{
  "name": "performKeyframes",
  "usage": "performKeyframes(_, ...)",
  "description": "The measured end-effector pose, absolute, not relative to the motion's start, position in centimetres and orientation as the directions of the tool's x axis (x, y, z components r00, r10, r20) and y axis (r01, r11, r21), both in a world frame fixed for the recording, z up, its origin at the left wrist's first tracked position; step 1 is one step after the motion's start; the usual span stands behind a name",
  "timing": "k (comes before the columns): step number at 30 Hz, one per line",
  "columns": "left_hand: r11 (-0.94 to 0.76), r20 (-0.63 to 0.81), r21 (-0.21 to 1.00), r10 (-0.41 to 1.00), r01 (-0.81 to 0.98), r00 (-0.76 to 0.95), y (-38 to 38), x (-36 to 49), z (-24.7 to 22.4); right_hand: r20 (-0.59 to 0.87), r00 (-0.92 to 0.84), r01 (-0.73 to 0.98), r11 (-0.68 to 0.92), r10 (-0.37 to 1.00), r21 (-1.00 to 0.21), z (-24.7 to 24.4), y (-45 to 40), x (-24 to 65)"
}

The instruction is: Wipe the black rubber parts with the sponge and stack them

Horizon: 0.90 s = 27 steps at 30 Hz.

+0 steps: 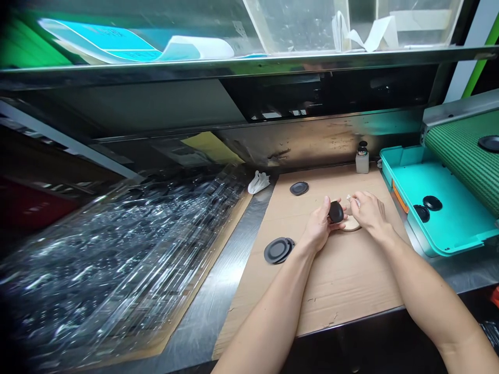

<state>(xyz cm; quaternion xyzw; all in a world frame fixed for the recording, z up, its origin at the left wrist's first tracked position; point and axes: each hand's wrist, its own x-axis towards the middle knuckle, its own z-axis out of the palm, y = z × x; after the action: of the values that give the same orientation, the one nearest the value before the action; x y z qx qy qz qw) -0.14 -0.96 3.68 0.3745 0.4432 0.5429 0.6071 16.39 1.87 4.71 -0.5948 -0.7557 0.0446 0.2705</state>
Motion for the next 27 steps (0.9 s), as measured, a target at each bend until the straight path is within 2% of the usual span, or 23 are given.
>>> performKeyframes(2, -0.021, 0.004, 0.978, 0.996, -0.208, -0.084, -1.0, -0.3, 3.5, 0.342, -0.089, 0.895, 0.226, 0.935, -0.384, 4.6, 2.2, 16.8)
performKeyframes(4, -0.243, 0.247, 0.969, 0.955, 0.044, -0.166, -1.1, -0.4, 3.2, 0.293, -0.034, 0.920, 0.145, 0.955, -0.363, 4.3, 2.6, 17.2)
performKeyframes(7, -0.486, 0.569, 0.778, 0.814, 0.398, -0.118, -1.4, -0.4, 2.9, 0.233, 0.019, 0.948, 0.056, 0.972, -0.313, 4.0, 2.9, 17.6)
performKeyframes(9, -0.534, 0.649, 0.686, 0.756, 0.493, -0.084, -1.7, -0.3, 2.9, 0.217, 0.024, 0.955, 0.041, 0.976, -0.293, 3.9, 3.0, 17.7)
performKeyframes(23, -0.518, 0.675, 0.645, 0.730, 0.561, -0.102, -1.5, -0.3, 2.6, 0.172, 0.016, 0.965, 0.030, 0.985, -0.259, 4.2, 2.9, 17.6)
performKeyframes(25, -0.399, 0.590, 0.694, 0.792, 0.599, -0.156, -0.9, -1.1, 2.3, 0.178, 0.019, 0.964, 0.029, 0.984, -0.264, 4.1, 3.0, 17.6)
performKeyframes(27, -0.187, 0.456, 0.717, 0.854, 0.672, -0.249, -0.1, -2.0, 1.9, 0.186, 0.022, 0.963, 0.029, 0.982, -0.269, 4.0, 3.0, 17.6)
